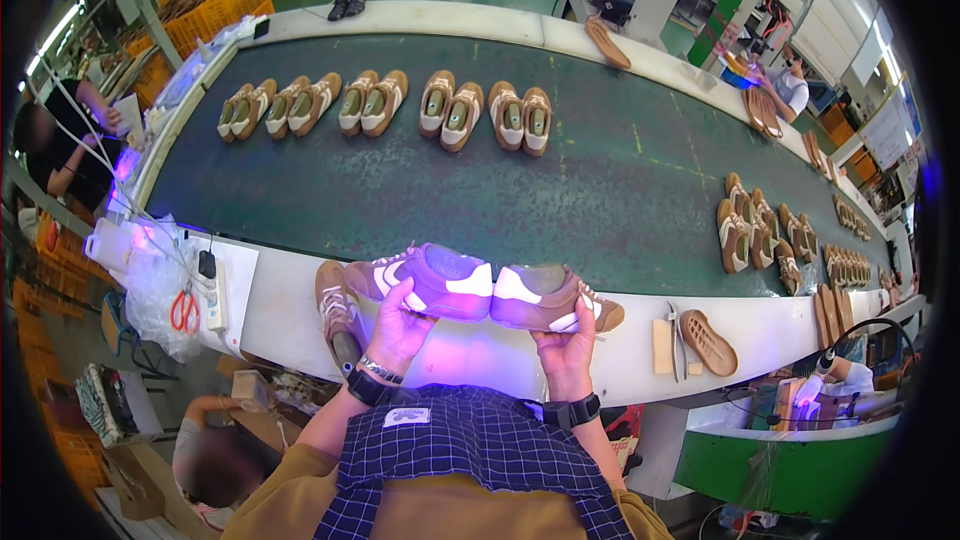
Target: The person inspects pairs of brown and white sneakers on a factory assembly line. They pick up shoes, examine the soles and uppers under a purple UV light, and place them back on the conveyor belt. The person also uses a small white tool to clean or adjust the laces of the shoes.
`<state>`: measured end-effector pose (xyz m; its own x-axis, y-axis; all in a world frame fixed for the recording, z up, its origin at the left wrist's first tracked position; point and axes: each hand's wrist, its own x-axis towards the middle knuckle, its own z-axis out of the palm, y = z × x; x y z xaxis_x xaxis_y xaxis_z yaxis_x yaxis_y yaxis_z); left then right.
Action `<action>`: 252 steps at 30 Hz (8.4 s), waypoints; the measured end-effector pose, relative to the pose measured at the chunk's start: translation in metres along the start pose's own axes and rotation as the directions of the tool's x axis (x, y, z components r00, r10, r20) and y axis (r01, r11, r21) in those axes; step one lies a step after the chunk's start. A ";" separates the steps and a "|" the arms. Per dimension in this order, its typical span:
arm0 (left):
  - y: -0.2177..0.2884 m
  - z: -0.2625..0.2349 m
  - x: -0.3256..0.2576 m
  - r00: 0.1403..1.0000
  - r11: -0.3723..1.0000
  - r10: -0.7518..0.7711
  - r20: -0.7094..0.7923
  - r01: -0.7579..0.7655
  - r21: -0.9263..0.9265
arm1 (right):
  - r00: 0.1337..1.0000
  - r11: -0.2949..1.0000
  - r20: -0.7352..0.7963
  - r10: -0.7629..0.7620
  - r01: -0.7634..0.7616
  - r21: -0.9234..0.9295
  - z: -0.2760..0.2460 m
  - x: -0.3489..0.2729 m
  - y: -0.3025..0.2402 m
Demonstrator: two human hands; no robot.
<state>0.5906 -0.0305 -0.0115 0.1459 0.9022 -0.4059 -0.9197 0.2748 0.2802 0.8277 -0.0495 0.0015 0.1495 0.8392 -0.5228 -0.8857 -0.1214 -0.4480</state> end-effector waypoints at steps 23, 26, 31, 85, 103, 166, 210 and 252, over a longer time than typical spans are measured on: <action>0.006 -0.002 -0.016 0.999 0.996 0.013 0.045 -0.017 0.084 | 0.984 0.985 0.176 0.034 -0.004 -0.170 -0.001 0.000 -0.015; 0.003 -0.016 -0.016 0.998 0.999 -0.037 0.048 0.035 0.038 | 0.966 0.988 0.236 0.106 -0.075 -0.136 -0.006 0.005 -0.007; 0.008 -0.091 -0.008 0.990 0.995 -0.079 -0.116 0.085 0.051 | 0.930 0.951 0.220 0.293 -0.260 -0.168 -0.015 0.011 -0.002; 0.016 -0.048 0.012 0.955 -0.478 0.166 -0.247 0.297 0.827 | 0.503 -0.120 0.100 -0.859 -0.009 -0.993 -0.202 0.223 -0.429; -0.155 0.052 0.157 0.963 0.255 -0.234 -0.131 0.191 0.948 | 0.785 0.159 -0.106 -0.610 -0.010 -0.987 -0.203 0.287 -0.409; -0.105 0.077 -0.005 0.936 0.965 -0.089 0.340 -0.002 0.260 | 0.675 0.994 0.730 0.104 -0.089 -0.059 0.006 0.015 -0.201; -0.074 0.015 -0.030 0.942 0.965 -0.029 0.336 -0.061 0.255 | 0.714 0.512 0.699 0.024 0.592 -0.622 -0.027 -0.061 -0.063; -0.058 0.033 -0.023 0.893 0.456 0.296 0.340 -0.445 0.771 | 0.774 -0.661 0.422 -0.472 0.007 -0.751 -0.268 0.061 -0.254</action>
<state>0.6524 -0.0562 0.0102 -0.0180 0.9997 0.0165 -0.2031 -0.0199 0.9789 1.1795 -0.1101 -0.1111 0.3480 0.9307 0.1126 0.9161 -0.3121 -0.2518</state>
